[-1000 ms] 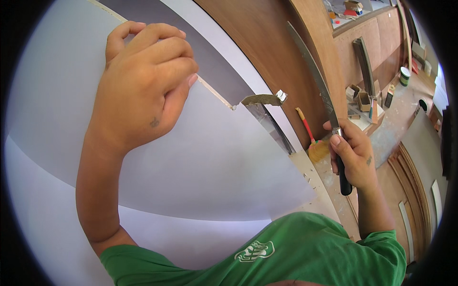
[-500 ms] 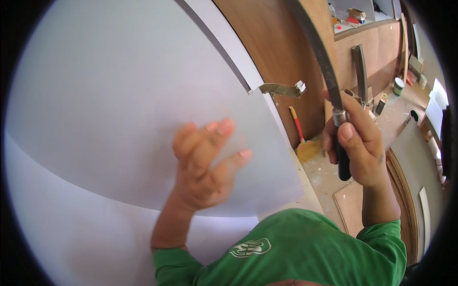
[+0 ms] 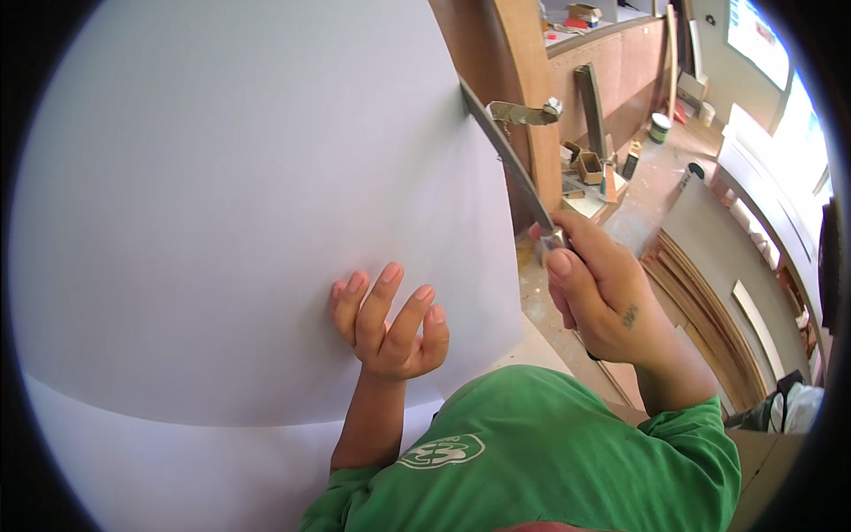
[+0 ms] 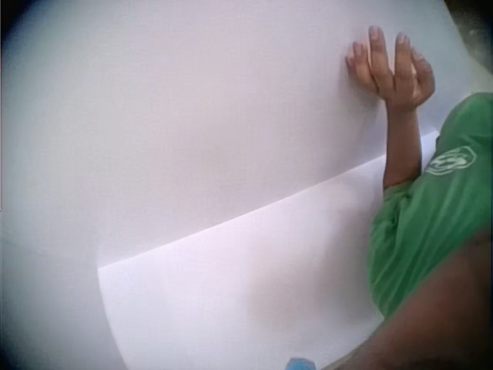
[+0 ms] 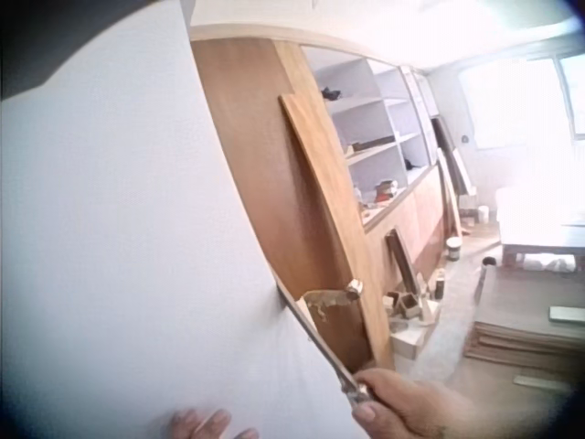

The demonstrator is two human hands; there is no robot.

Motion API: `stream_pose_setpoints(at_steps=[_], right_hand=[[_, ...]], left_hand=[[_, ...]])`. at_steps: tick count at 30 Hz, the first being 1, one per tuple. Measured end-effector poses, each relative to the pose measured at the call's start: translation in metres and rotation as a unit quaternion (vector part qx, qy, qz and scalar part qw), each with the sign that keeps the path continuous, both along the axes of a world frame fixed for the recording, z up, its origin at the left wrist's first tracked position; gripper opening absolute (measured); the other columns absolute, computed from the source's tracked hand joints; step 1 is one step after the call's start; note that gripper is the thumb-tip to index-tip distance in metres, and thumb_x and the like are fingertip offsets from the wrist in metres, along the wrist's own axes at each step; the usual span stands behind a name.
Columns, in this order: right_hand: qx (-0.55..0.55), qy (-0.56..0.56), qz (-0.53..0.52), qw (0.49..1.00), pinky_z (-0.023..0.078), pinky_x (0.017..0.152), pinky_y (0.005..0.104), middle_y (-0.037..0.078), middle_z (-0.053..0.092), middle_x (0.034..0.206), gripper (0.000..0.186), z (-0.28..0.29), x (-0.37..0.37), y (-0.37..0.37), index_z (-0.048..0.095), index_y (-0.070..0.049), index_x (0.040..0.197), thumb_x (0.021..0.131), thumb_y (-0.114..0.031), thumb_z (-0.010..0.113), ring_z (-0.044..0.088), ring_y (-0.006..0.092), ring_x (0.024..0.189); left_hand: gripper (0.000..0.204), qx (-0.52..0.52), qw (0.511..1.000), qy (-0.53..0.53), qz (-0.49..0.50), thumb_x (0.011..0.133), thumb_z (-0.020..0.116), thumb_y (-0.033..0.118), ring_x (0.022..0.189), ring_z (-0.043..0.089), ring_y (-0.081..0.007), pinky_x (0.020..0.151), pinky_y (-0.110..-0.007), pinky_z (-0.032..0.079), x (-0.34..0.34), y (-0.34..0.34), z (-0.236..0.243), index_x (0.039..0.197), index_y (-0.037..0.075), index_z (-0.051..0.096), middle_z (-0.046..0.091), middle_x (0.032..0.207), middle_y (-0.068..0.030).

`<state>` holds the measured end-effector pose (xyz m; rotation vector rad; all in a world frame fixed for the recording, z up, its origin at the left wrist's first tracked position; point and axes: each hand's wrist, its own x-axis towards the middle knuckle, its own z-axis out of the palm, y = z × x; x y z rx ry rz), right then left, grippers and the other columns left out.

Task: The person uses a ruler to mark a wooden panel, then uses a knife to trim and peel a thin strip from the edge of the wood.

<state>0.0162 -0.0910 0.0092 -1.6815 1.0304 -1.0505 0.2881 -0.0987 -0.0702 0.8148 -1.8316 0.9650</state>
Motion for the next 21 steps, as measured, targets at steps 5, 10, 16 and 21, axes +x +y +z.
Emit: stream_pose_setpoints(at_steps=[5,10,16,21], right_hand=[[-0.019,0.026,-0.036,0.999,0.046,0.065,0.0410,0.015,0.057,0.073,0.024,0.005,0.014,-0.004,0.054,0.000,0.115,0.108,-0.023,0.049,0.059,0.0295,0.065],[-0.003,-0.014,-0.038,0.999,0.046,0.064,0.0399,0.014,0.055,0.072,0.024,0.007,0.008,0.019,0.054,-0.001,0.115,0.108,-0.024,0.050,0.056,0.0279,0.063],[-0.009,0.021,-0.026,0.999,0.045,0.063,0.0447,0.018,0.058,0.072,0.022,0.000,0.009,0.020,0.052,-0.001,0.110,0.107,-0.023,0.051,0.060,0.0355,0.065],[-0.081,0.004,-0.037,0.996,0.045,0.063,0.0480,0.021,0.059,0.070,0.022,-0.010,0.013,0.001,0.051,-0.001,0.105,0.106,-0.023,0.051,0.060,0.0420,0.067]], left_hand=[[0.024,0.003,1.000,0.004,-0.029,0.088,0.062,0.024,0.139,0.043,-0.0373,0.120,-0.054,0.030,0.000,-0.001,0.000,0.109,0.012,0.068,0.062,0.135,-0.0170],[0.024,0.005,0.999,0.009,-0.050,0.088,0.061,0.021,0.138,0.046,-0.0373,0.119,-0.054,0.031,0.007,0.001,0.001,0.108,0.011,0.068,0.063,0.134,-0.0168],[0.023,0.009,0.999,-0.010,-0.040,0.089,0.061,0.022,0.138,0.046,-0.0380,0.118,-0.055,0.031,0.008,0.004,0.002,0.107,0.011,0.067,0.063,0.133,-0.0167],[0.023,0.012,0.999,-0.021,-0.025,0.090,0.060,0.022,0.138,0.045,-0.0382,0.118,-0.056,0.032,0.005,0.004,0.004,0.110,0.011,0.066,0.063,0.134,-0.0166]])
